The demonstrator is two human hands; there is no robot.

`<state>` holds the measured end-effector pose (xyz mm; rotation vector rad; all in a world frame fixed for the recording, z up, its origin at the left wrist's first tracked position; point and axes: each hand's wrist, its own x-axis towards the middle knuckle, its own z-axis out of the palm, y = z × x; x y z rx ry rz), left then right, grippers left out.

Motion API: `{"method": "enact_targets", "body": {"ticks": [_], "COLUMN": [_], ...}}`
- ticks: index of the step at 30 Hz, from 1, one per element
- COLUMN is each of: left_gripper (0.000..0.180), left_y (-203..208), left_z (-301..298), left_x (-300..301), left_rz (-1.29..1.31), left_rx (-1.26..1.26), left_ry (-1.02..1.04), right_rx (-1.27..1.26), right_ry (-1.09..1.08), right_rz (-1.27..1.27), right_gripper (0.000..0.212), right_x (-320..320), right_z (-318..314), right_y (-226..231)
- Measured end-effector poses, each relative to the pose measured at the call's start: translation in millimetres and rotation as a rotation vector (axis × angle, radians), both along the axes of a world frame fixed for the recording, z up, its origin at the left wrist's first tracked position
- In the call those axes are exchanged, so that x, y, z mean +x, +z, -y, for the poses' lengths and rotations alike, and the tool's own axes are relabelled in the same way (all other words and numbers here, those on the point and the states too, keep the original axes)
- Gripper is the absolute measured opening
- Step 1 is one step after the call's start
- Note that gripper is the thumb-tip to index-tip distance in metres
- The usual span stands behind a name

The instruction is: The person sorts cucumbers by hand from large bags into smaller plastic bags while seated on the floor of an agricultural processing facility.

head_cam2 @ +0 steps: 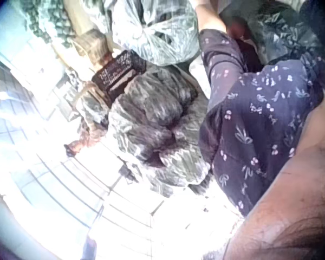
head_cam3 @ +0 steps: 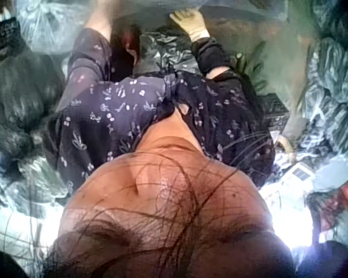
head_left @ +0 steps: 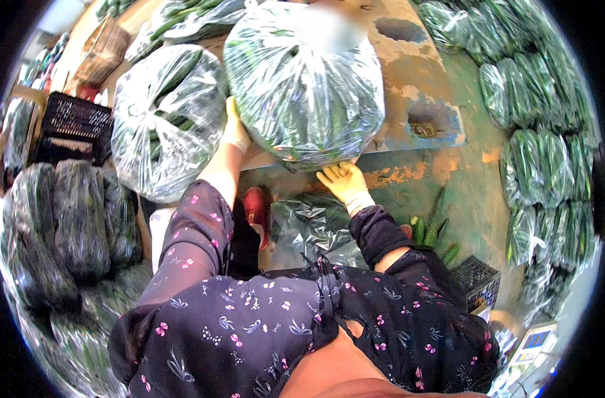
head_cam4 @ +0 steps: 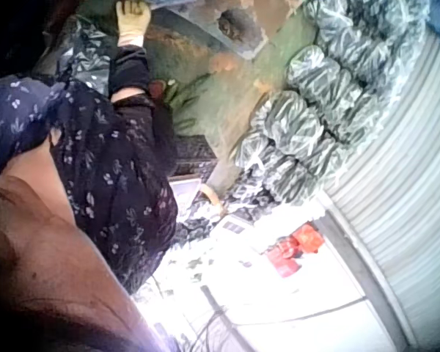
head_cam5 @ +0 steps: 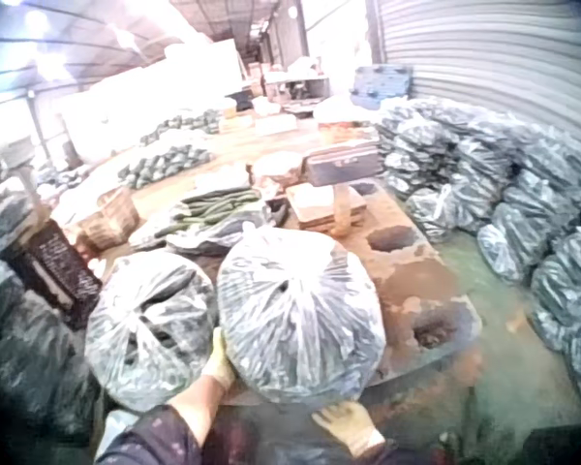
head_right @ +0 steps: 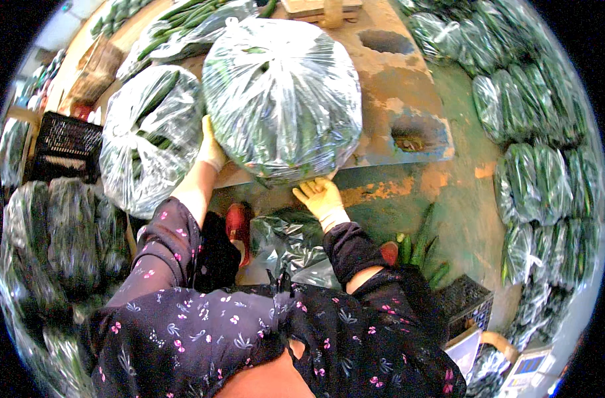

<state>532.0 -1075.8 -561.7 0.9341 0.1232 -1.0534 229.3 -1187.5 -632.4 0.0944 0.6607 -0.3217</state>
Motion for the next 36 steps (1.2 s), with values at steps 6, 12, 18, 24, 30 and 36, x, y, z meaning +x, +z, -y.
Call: {"method": "enact_targets", "body": {"ticks": [6,12,18,24,30,36], "left_gripper": [0.081,0.079,0.089,0.068,0.041,0.027], "left_y": [-0.2,-7.5,65.2,15.1,101.2,147.5], "left_z": [10.1,6.8,31.5,83.5,131.8,122.9], "left_x": [8.7,11.2,-81.3,-166.5,-205.4,-25.9], "left_rz": [0.105,0.056,-0.254,-0.281,0.391,1.908], "left_rx": [0.073,0.107,0.3,-0.026,-0.021,0.378], "left_ry": [0.075,0.039,-0.122,-0.362,-1.015,-0.068], "right_rx": [0.095,0.181,-0.186,-0.59,-1.008,-1.383], "right_ry": [-0.167,-0.26,-0.315,-0.272,-0.325,-0.042], "right_rz": [0.034,-0.04,-0.021,-0.335,-0.795,-0.583], "right_gripper": [0.019,0.036,0.026,0.014,0.025,0.013], "right_x": [20.1,22.9,-24.5,-60.7,-97.4,-15.4], "right_z": [-3.9,-3.2,56.1,227.9,335.3,234.1], "right_y": [-20.0,-23.2,26.9,52.3,86.9,189.1]}}
